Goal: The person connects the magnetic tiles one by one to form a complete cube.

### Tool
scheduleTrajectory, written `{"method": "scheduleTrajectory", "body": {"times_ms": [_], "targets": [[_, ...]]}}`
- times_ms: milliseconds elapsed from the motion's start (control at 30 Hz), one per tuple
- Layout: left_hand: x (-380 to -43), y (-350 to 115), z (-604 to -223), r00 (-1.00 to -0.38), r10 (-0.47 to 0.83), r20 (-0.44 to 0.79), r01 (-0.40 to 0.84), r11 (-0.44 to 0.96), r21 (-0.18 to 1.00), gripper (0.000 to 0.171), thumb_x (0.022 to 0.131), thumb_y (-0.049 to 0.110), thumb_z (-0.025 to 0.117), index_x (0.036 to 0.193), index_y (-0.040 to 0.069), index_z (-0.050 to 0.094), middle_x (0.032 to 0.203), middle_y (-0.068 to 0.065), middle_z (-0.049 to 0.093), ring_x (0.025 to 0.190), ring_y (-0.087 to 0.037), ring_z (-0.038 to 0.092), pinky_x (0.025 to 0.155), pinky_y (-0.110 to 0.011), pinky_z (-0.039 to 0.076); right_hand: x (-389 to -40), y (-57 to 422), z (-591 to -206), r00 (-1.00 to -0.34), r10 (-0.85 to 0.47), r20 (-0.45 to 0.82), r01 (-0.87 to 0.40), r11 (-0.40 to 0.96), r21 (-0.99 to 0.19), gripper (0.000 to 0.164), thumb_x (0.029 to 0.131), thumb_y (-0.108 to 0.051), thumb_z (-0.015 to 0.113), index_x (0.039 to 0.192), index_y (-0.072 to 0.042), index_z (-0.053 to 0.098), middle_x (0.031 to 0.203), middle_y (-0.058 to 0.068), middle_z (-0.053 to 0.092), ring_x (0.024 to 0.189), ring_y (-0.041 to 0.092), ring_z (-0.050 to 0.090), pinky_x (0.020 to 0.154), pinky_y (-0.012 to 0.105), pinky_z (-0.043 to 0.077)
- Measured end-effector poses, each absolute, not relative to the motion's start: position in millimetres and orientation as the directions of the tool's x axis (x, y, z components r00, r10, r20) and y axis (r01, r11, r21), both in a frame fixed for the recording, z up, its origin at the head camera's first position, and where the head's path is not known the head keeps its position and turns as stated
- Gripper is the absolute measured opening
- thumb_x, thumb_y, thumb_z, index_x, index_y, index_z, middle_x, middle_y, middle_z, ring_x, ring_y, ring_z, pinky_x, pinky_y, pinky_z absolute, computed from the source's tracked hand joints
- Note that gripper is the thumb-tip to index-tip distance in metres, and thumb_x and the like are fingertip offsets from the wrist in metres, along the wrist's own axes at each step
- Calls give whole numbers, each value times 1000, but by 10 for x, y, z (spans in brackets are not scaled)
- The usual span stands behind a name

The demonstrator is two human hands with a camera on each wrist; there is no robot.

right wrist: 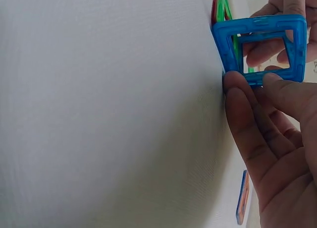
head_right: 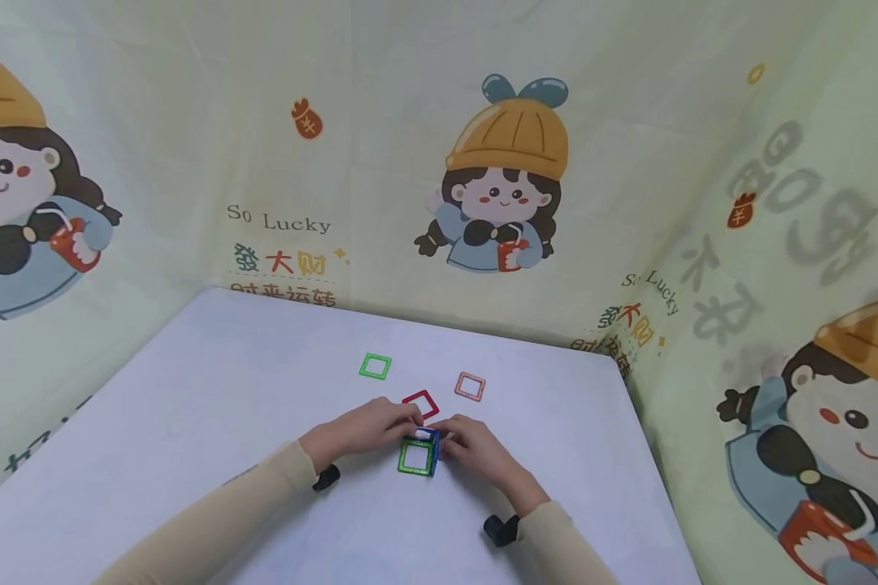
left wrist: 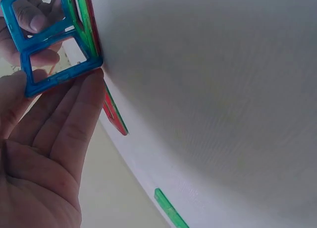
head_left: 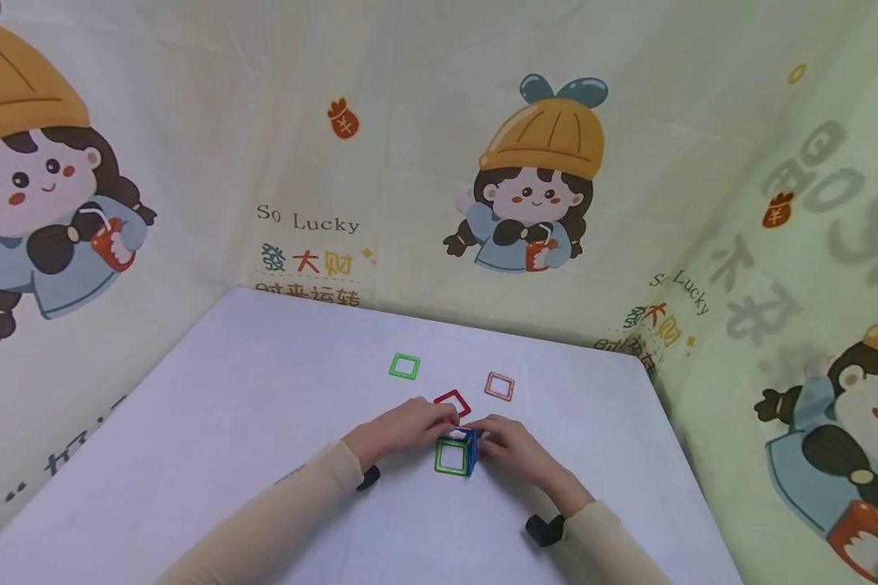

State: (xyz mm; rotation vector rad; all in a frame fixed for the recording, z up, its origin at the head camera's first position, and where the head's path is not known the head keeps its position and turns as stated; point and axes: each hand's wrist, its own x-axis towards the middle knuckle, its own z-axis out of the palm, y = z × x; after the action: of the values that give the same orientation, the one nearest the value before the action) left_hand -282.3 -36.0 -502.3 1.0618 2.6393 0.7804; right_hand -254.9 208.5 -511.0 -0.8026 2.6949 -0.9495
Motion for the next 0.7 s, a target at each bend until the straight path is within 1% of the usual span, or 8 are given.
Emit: {"method": "scheduleTrajectory", "body": {"times_ms": [167, 233, 333, 400, 467, 533, 633, 700], "targets": [[-2847, -352, -4955, -739, 674, 18, 573, 615, 542, 13, 97, 32, 54, 105, 26, 63, 84, 12, 63, 74, -5, 54, 69, -22, 44, -2542, 2134, -5097, -831, -554, 48, -468, 650, -599, 29, 92, -19, 64, 121, -24, 64, 104, -14, 63, 91, 6, 56, 81, 25, 50], [-2873, -355, -4944, -749, 662, 28, 566, 617, 547, 15, 98, 33, 53, 106, 24, 63, 84, 11, 64, 73, -6, 53, 68, -22, 44, -2532, 2159, -5090, -836, -547, 50, -464, 655, -596, 29, 92, -21, 64, 121, -23, 64, 104, -14, 63, 91, 5, 56, 84, 26, 49], [-2920, -365, -4948, -768, 639, 49, 560, 633, 535, 17, 97, 32, 56, 108, 22, 63, 92, 12, 65, 82, -5, 57, 75, -24, 48, -2522, 2195, -5089, -840, -540, 45, -456, 658, -599, 29, 91, -22, 65, 121, -22, 64, 105, -14, 64, 92, 5, 57, 85, 27, 50], [-2949, -369, -4971, -783, 621, 43, 546, 653, 525, 20, 95, 31, 59, 112, 21, 63, 100, 11, 65, 91, -6, 58, 83, -27, 49, -2514, 2213, -5089, -844, -535, 39, -446, 660, -604, 29, 91, -22, 66, 120, -21, 64, 105, -13, 64, 93, 5, 58, 85, 26, 50], [-2964, -369, -4990, -795, 606, 39, 540, 677, 500, 21, 94, 29, 61, 112, 20, 64, 106, 10, 64, 101, -9, 57, 91, -31, 48, -2505, 2231, -5097, -848, -529, 27, -432, 662, -613, 29, 90, -23, 66, 120, -21, 64, 105, -13, 64, 92, 5, 59, 84, 25, 51], [-2975, -364, -5012, -803, 595, 25, 536, 702, 469, 23, 93, 28, 62, 115, 20, 64, 111, 8, 62, 105, -11, 54, 94, -32, 47, -2493, 2248, -5105, -855, -518, 14, -412, 664, -624, 29, 90, -24, 67, 119, -22, 64, 104, -13, 64, 91, 4, 59, 83, 24, 51], [-2991, -367, -5050, -801, 598, 26, 559, 732, 390, 25, 93, 27, 62, 117, 21, 63, 120, 6, 58, 115, -13, 50, 100, -34, 43, -2480, 2276, -5123, -864, -503, 7, -393, 666, -634, 29, 90, -25, 67, 118, -22, 65, 103, -14, 64, 89, 4, 59, 81, 22, 51], [-2999, -374, -5075, -796, 604, 29, 577, 745, 334, 28, 93, 28, 62, 120, 22, 62, 125, 4, 56, 120, -15, 48, 102, -35, 41, -2463, 2294, -5128, -867, -497, 12, -389, 664, -639, 28, 89, -24, 68, 117, -20, 65, 100, -12, 64, 86, 4, 59, 79, 22, 51]]}}
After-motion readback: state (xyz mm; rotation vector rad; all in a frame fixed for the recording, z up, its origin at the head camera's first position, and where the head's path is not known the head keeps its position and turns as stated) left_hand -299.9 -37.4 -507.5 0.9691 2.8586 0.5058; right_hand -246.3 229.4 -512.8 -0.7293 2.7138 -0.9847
